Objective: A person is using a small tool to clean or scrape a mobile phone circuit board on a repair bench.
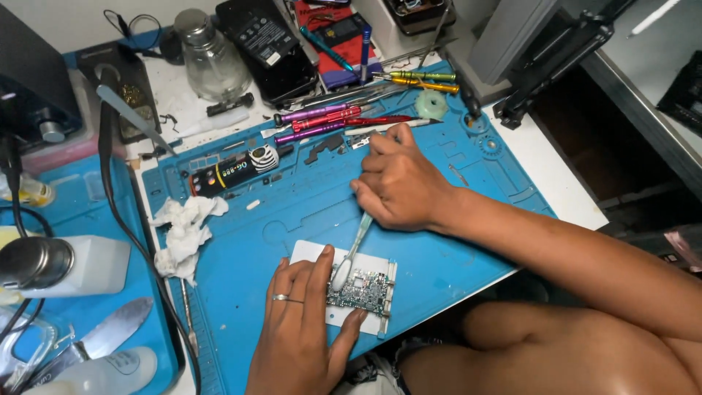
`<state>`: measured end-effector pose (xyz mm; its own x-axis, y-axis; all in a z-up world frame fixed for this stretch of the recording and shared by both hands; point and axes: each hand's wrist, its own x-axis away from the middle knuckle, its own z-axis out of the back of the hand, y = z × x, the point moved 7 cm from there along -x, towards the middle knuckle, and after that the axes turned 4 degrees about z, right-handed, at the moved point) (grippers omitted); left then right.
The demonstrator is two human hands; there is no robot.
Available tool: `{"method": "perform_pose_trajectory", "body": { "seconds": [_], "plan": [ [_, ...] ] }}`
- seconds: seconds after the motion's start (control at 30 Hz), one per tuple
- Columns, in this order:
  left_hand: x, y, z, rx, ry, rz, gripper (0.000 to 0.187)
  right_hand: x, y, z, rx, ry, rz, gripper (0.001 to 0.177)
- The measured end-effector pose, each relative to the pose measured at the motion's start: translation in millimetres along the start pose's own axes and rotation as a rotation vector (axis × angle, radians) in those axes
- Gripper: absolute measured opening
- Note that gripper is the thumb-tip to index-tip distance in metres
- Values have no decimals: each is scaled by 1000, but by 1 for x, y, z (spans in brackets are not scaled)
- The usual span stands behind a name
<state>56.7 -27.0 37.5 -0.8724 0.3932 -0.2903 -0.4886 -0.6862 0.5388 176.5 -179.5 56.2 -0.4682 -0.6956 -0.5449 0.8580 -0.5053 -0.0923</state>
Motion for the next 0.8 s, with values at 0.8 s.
{"method": "perform_pose_trajectory", "body": {
  "seconds": [0.8],
  "plan": [
    [-1,1,-2,10,11,3,81,13,15,-6,-8,-25,-107,47]
  ]
}}
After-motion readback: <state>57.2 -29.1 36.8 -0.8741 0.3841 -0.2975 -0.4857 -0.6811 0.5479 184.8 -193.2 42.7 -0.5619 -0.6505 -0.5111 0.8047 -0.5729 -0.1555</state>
